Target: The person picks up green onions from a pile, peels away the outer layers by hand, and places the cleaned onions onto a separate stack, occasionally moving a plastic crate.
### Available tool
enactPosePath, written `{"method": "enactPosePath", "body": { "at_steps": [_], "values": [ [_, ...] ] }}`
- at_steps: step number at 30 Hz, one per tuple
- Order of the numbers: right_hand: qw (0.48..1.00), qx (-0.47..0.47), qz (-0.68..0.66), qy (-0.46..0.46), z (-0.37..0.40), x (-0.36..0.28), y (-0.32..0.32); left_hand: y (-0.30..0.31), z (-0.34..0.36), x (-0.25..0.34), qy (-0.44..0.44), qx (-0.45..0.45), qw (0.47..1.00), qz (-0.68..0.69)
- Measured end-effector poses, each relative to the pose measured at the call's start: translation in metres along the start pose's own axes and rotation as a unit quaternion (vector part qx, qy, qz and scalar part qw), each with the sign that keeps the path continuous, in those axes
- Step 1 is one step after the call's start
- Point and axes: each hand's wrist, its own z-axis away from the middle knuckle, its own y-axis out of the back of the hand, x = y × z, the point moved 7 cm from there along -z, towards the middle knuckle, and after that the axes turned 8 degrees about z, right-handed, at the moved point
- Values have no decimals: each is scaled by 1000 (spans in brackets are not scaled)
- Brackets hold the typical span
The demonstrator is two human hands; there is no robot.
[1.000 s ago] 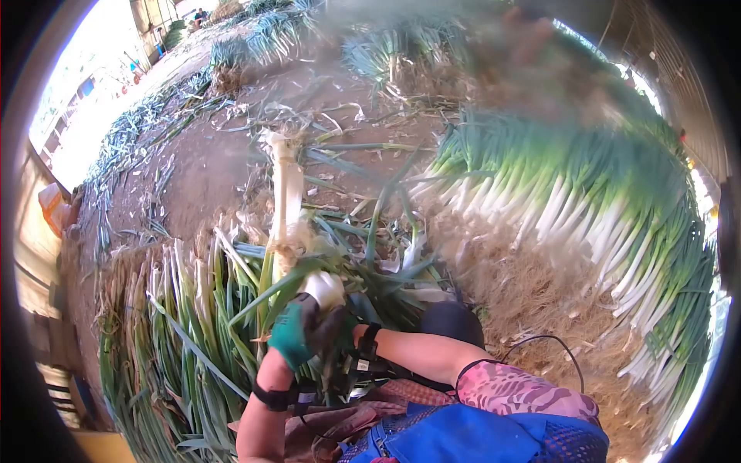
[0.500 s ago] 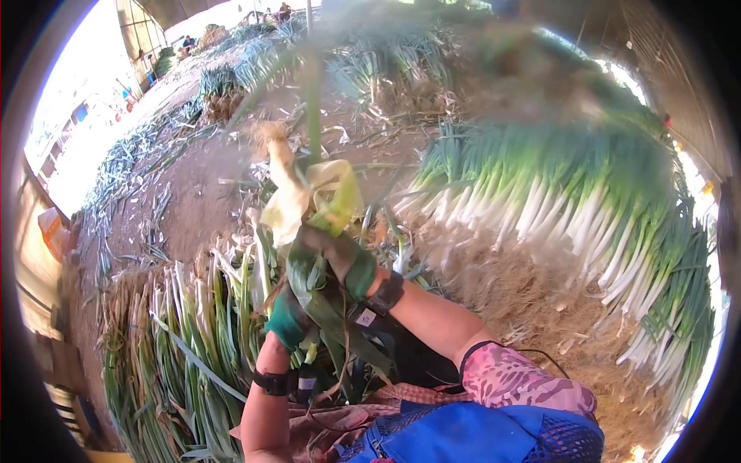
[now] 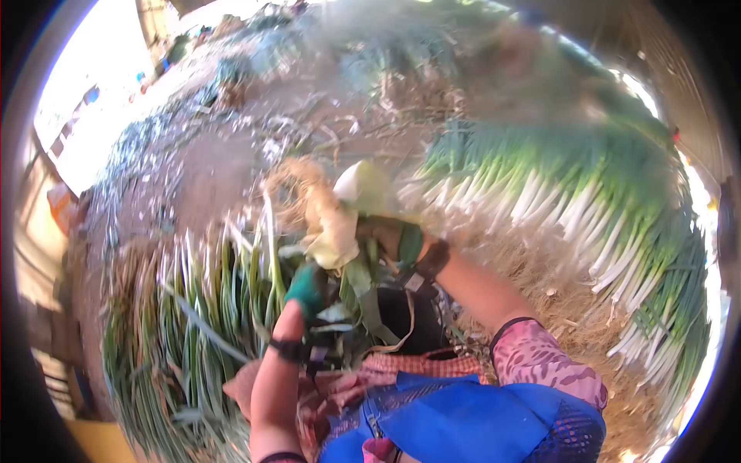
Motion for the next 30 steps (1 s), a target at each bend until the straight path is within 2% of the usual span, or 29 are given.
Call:
{"method": "enactPosePath", "body": {
  "at_steps": [1,2,4,5,7,9,11,12,15,16,17,18,20,22,25,26,28,29,30],
  "values": [
    [966,1,240,99,8,-19,-2,-1,-5,-33,-83,-27,991,-101],
    [947,20,301,111,10,-21,3,-2,-7,-65,-170,-36,965,-197],
    [953,50,291,62,10,-14,31,10,-9,-87,-34,7,995,-96],
    [955,80,285,30,8,-10,54,10,-7,-56,101,70,989,-82],
    [941,154,301,-21,12,-3,112,6,-8,-17,8,32,997,65],
    [905,227,355,-47,30,-8,175,11,6,-12,91,44,990,101],
    [859,294,413,-73,64,-17,234,35,6,-22,89,91,992,-8],
    [832,322,443,-88,85,-23,261,50,16,-19,115,79,983,-120],
    [760,384,502,-152,177,-34,322,86,37,-80,141,132,966,-173],
    [740,391,516,-183,207,-29,332,88,35,-81,118,132,973,-149],
    [725,387,527,-216,238,-20,337,87,25,-83,155,120,970,-142],
    [715,376,533,-251,267,-7,337,86,10,-116,114,137,969,172],
    [707,332,526,-336,320,36,319,88,-7,-140,72,145,901,403],
    [710,252,499,-428,368,98,282,95,-9,-85,83,152,948,266],
    [721,44,418,-551,410,194,184,118,-36,-138,39,47,920,387],
    [718,-44,390,-574,415,219,149,115,-30,-89,25,129,968,214],
    [725,-162,364,-562,392,250,99,114,-24,-66,6,159,982,105],
    [745,-171,368,-530,361,260,93,114,-21,-56,-1,176,983,50],
    [774,-137,380,-488,320,263,98,96,-15,-37,34,195,975,104]
  ]
}}
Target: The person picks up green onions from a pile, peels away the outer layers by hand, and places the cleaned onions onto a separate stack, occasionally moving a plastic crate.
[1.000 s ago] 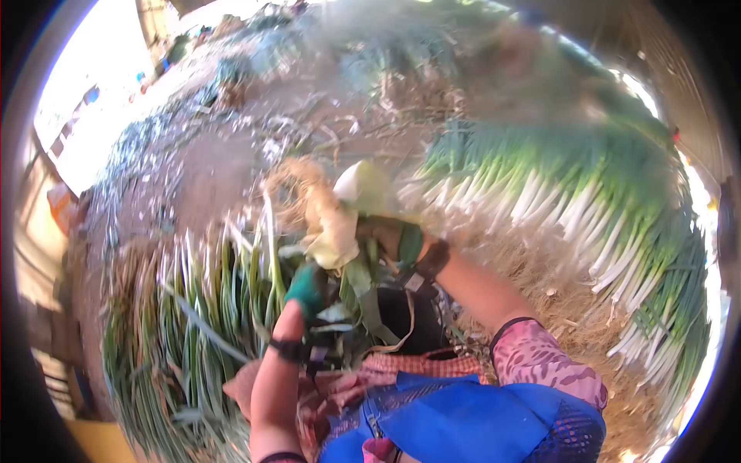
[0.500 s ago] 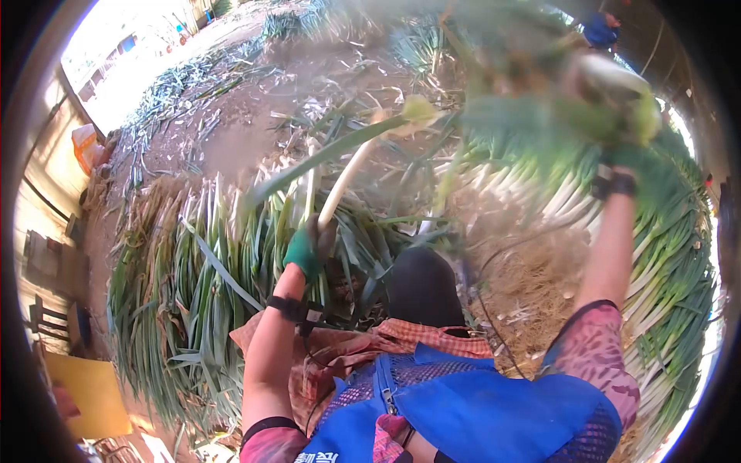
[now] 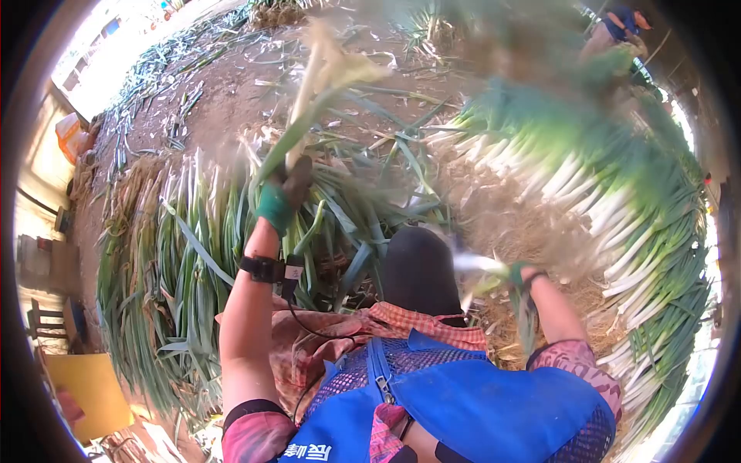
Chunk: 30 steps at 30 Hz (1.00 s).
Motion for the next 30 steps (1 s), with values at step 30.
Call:
{"method": "enactPosePath", "body": {
  "at_steps": [30],
  "values": [
    [908,58,-386,-150,-62,29,-53,81,-82,-199,177,76,791,-581]
  ]
}}
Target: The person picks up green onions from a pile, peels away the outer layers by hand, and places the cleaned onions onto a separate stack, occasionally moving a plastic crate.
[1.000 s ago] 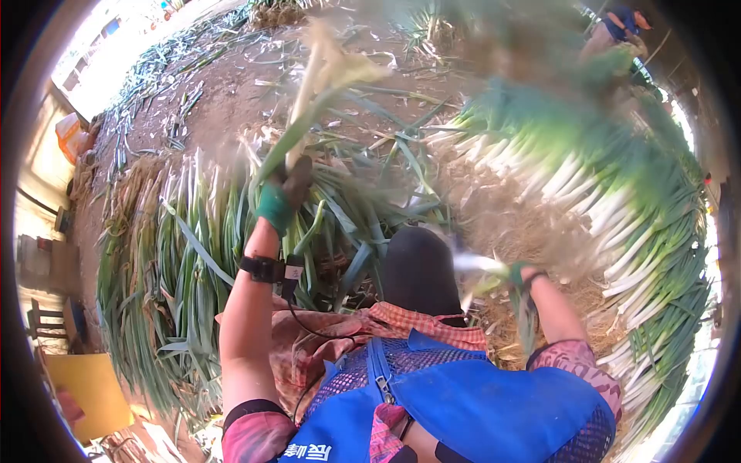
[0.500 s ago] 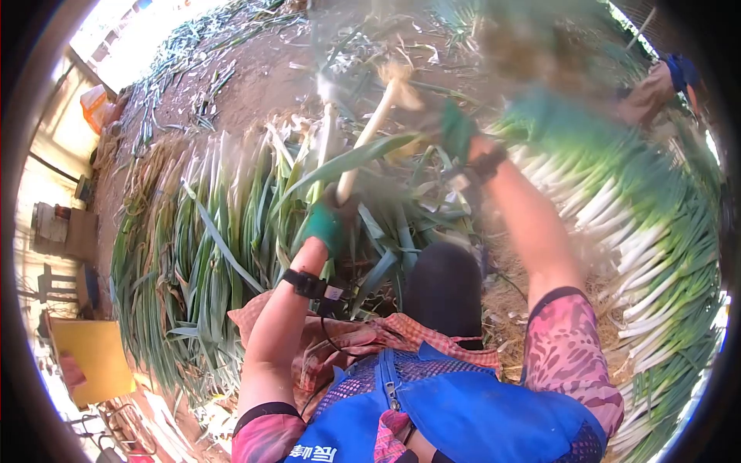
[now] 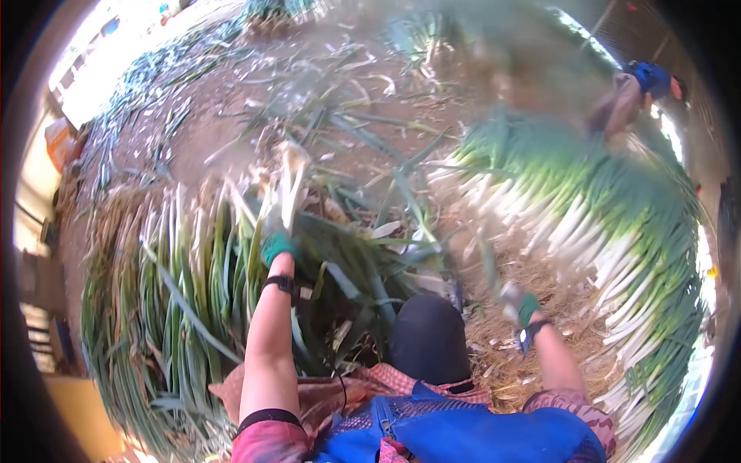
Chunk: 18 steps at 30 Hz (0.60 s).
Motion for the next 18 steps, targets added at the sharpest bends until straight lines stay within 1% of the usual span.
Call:
{"method": "enactPosePath", "body": {
  "at_steps": [1,2,3,4,5,7,8,9,10,11,12,13,14,15,16,17,18],
  "values": [
    [980,-11,195,25,32,9,-22,7,6,6,-19,18,999,-34],
    [956,-98,275,-24,29,54,-57,-2,0,0,17,-12,999,-38],
    [880,-138,454,19,61,47,-66,-3,-3,-1,-1,-33,999,-39],
    [877,-243,411,-47,136,-39,-58,0,-4,-4,4,-55,998,4],
    [885,-238,399,-22,118,-27,-60,6,-2,-4,10,-77,996,46],
    [896,-230,377,32,71,0,-65,21,13,10,12,-129,972,194],
    [969,-146,185,78,60,-53,-46,32,27,17,17,-153,952,266],
    [984,-85,-143,64,73,-128,-21,58,50,42,-35,-135,928,346],
    [976,10,140,167,-29,-136,-5,66,59,55,-73,-153,910,379],
    [965,57,85,240,-20,-200,19,74,70,64,-112,-169,889,411],
    [947,70,-14,314,11,-280,43,90,90,78,-127,-185,873,433],
    [913,54,-103,392,45,-345,62,110,109,94,-146,-201,855,455],
    [866,16,-178,468,89,-398,77,118,122,99,-154,-225,846,457],
    [808,-40,-241,536,137,-442,87,129,140,111,-154,-267,794,524],
    [754,-110,-271,588,180,-473,91,147,161,124,-146,-297,767,550],
    [715,-180,-275,617,217,-497,89,160,179,134,-137,-327,737,575],
    [706,-200,-243,634,236,-508,82,159,184,132,-146,-314,738,579]
  ]
}}
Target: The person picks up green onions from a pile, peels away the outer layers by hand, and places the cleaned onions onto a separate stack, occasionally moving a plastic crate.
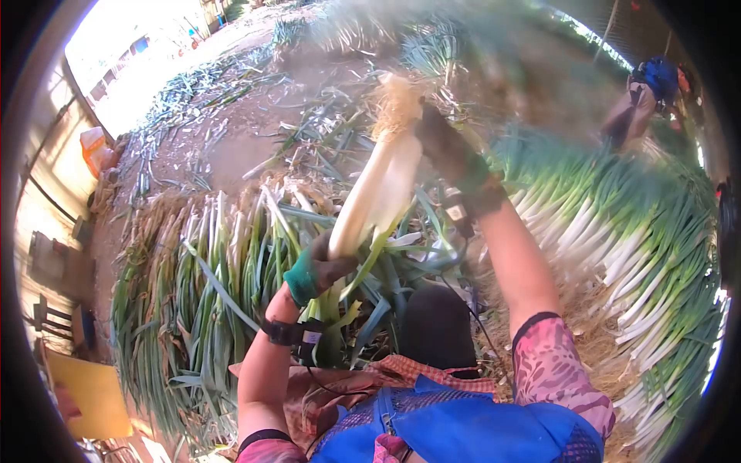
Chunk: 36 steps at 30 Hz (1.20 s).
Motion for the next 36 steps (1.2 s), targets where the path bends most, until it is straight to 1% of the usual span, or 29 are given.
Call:
{"method": "enactPosePath", "body": {
  "at_steps": [1,3,6,9,10,11,12,13,14,15,16,17,18,19,21,22,23,24,25,27,28,29,31,32,33,34,35,36],
  "values": [
    [999,-40,11,7,-9,-11,-18,-6,4,3,-4,5,1000,20],
    [983,59,176,0,-29,8,-37,-24,12,27,-62,27,998,3],
    [985,-38,162,-33,-16,5,-38,-51,19,49,-81,-33,996,32],
    [959,-32,279,-36,-2,-12,2,-52,23,40,-47,-34,996,70],
    [941,-19,336,-39,4,-19,21,-53,21,38,-53,-58,995,59],
    [922,-3,385,-43,11,-24,37,-60,21,43,-42,-50,997,45],
    [892,18,448,-53,19,-29,60,-69,22,51,-31,-43,998,32],
    [854,40,513,-71,28,-33,88,-78,25,57,-19,-37,999,20],
    [815,63,568,-96,41,-37,118,-83,30,59,-6,-45,998,35],
    [771,90,617,-131,61,-44,154,-69,36,53,-38,-64,997,-9],
    [735,117,648,-161,84,-54,185,-56,43,47,-71,-80,993,-52],
    [707,142,668,-184,105,-68,209,-48,56,46,-42,-63,997,13],
    [688,163,679,-199,124,-82,225,-38,58,42,-60,-29,997,29],
    [678,173,686,-201,134,-91,230,-34,51,36,-31,-75,996,25],
    [700,166,677,-159,133,-98,207,-54,36,35,-30,-54,998,8],
    [721,147,665,-128,123,-95,186,-73,31,35,-4,-86,995,54],
    [744,118,651,-97,110,-88,161,-84,26,27,-20,-121,985,118],
    [763,82,637,-73,96,-76,134,-91,23,24,-12,-124,989,83],
    [771,44,633,-60,82,-61,111,-98,22,20,-3,-126,991,49],
    [763,-9,642,-72,64,-30,88,-106,21,12,1,-118,992,36],
    [754,-16,652,-83,58,-20,92,-105,23,11,1,-112,993,29],
    [743,-3,663,-95,58,-18,108,-105,28,20,0,-107,994,26],
    [715,56,685,-129,73,-28,157,-99,45,40,1,-92,995,24],
    [699,85,694,-151,89,-33,184,-66,46,27,-50,-91,988,111],
    [682,106,701,-178,106,-35,206,-41,54,38,-115,-44,989,82],
    [665,112,708,-210,126,-32,221,-13,50,38,-142,-66,987,42],
    [654,108,709,-241,149,-24,231,-3,63,67,-144,84,986,-11],
    [648,91,705,-274,173,-8,232,3,67,93,-155,120,978,-68]
  ]
}}
